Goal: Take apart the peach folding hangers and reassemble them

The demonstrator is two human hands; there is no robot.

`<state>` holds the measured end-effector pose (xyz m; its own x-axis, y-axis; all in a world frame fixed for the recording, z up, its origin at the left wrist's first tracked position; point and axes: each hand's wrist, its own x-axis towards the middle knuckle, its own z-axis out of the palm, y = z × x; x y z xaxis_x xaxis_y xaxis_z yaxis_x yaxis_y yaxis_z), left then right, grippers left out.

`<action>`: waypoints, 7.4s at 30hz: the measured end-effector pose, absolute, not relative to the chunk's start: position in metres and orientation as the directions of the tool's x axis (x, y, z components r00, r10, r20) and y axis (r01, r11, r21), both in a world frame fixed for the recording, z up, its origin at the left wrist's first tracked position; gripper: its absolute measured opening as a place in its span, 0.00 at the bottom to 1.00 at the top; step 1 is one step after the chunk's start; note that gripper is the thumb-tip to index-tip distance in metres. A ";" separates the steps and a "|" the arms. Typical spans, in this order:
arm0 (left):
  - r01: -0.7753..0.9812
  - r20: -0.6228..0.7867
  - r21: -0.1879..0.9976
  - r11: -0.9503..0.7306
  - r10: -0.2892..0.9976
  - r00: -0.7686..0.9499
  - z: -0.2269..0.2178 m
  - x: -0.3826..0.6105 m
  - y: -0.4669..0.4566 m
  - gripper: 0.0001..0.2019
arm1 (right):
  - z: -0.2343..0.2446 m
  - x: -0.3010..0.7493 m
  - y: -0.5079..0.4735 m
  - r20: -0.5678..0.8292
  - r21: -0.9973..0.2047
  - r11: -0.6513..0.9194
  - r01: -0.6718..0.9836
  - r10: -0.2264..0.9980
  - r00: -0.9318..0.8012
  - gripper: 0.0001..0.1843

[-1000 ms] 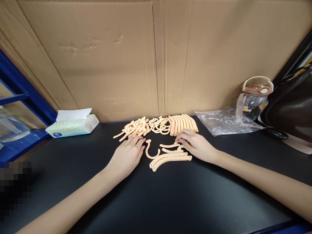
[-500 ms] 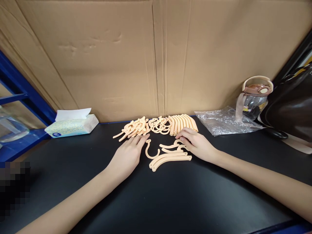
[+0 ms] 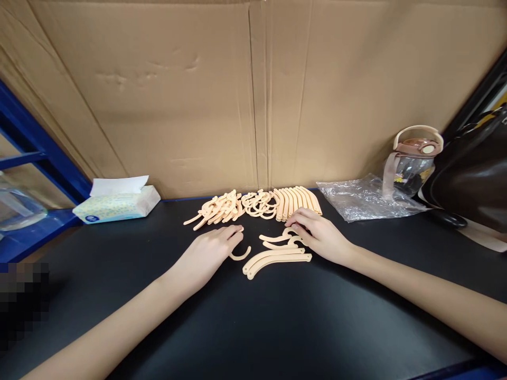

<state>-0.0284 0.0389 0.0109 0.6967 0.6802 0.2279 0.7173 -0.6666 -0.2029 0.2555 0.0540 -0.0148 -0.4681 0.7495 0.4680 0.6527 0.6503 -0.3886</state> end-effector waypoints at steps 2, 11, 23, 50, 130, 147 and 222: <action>0.715 0.213 -0.193 -0.672 0.683 0.699 0.012 -0.029 0.040 0.26 | -0.015 0.255 0.054 0.468 -0.386 0.652 0.653 0.748 -0.471 0.11; 0.762 0.309 0.180 -0.622 0.771 0.556 0.004 -0.026 0.040 0.09 | -0.015 0.256 0.054 0.469 -0.372 0.658 0.654 0.742 -0.479 0.10; 0.692 0.442 0.399 -0.602 0.787 0.430 -0.009 -0.033 0.052 0.12 | -0.014 0.256 0.053 0.463 -0.378 0.654 0.655 0.746 -0.478 0.07; 0.740 -0.038 0.066 -0.669 0.739 0.672 0.040 -0.028 0.021 0.22 | -0.013 0.257 0.052 0.488 -0.378 0.679 0.630 0.724 -0.488 0.07; 0.518 0.206 0.630 -0.579 0.767 0.607 0.009 -0.006 0.009 0.08 | -0.003 0.227 0.016 0.471 0.128 0.915 0.382 0.283 -0.836 0.16; 0.629 0.220 0.355 -0.692 0.716 0.663 0.008 -0.007 0.011 0.07 | -0.015 0.239 0.043 0.548 -0.698 0.618 0.360 0.786 -0.287 0.12; 0.564 0.410 0.041 -0.825 0.528 0.744 0.005 -0.007 0.015 0.13 | -0.011 0.236 0.037 0.310 -0.942 0.335 -0.023 0.841 -0.443 0.06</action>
<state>-0.0066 0.0154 0.0046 0.7435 0.5284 0.4099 0.5636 -0.8250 0.0413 0.2364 0.0373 -0.0107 -0.4432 0.8411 0.3101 -0.0230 0.3351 -0.9419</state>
